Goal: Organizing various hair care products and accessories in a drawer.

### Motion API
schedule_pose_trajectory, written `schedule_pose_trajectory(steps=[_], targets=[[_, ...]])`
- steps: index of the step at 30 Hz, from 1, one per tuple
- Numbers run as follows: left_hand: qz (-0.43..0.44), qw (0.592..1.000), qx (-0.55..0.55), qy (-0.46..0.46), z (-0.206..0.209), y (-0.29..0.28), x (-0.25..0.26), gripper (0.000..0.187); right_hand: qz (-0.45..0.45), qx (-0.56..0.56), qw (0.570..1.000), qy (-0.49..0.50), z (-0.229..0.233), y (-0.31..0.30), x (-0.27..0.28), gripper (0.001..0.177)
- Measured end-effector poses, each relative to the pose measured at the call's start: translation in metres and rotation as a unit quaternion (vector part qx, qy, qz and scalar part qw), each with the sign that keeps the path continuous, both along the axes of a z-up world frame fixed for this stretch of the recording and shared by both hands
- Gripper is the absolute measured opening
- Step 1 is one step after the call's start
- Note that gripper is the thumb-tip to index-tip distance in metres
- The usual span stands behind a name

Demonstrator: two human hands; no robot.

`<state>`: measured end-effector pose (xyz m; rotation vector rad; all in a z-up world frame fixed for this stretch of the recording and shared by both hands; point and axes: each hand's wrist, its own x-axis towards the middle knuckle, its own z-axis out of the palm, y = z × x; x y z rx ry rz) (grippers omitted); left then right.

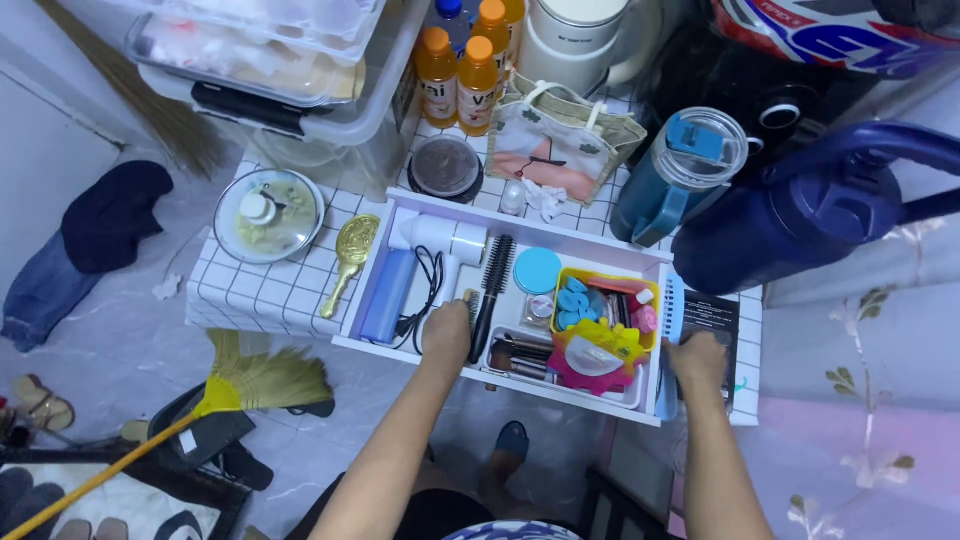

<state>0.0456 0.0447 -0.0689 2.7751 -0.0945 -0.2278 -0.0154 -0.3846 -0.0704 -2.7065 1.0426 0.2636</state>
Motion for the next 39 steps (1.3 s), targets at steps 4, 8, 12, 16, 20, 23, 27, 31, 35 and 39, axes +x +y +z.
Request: schedule_pose_trajectory(steps=[4, 8, 12, 16, 20, 23, 27, 31, 35, 39], targets=[[-0.004, 1.000, -0.005, -0.002, 0.004, 0.002, 0.003, 0.010, 0.006, 0.014, 0.999, -0.042, 0.010, -0.011, -0.003, 0.039], [-0.026, 1.000, -0.012, -0.005, 0.001, 0.003, 0.001, 0.009, 0.006, 0.056, 0.986, -0.154, 0.126, 0.030, -0.015, 0.029], [-0.037, 0.999, -0.024, 0.004, 0.001, 0.008, 0.002, 0.009, 0.132, 0.175, 0.897, -0.384, 0.182, 0.104, -0.009, 0.031], [0.015, 0.997, -0.076, -0.009, 0.031, 0.017, -0.002, 0.011, 0.481, -0.143, 0.768, -0.397, 0.086, 0.201, 0.040, 0.030], [0.055, 0.985, -0.147, -0.073, 0.075, 0.030, -0.005, 0.019, 0.138, 0.375, 0.886, -0.237, 0.093, 0.297, 0.080, 0.048], [0.078, 0.980, -0.179, -0.023, 0.090, 0.034, -0.007, 0.018, 0.105, 0.402, 0.895, -0.163, 0.087, 0.309, 0.093, 0.047], [0.030, 0.974, -0.225, 0.012, 0.078, 0.039, -0.020, 0.021, 0.109, 0.401, 0.907, -0.075, 0.055, 0.311, 0.104, 0.036], [-0.014, 0.977, -0.208, 0.051, 0.070, 0.037, -0.024, 0.028, 0.100, 0.399, 0.910, -0.054, 0.037, 0.315, 0.118, 0.036], [-0.009, 0.986, -0.143, 0.079, 0.067, 0.033, -0.022, 0.032, 0.103, 0.388, 0.916, -0.014, -0.004, 0.304, 0.117, 0.034], [-0.030, 0.991, -0.099, 0.084, 0.033, 0.033, -0.011, 0.027, 0.091, 0.409, 0.908, 0.005, -0.008, 0.294, 0.121, 0.033]])
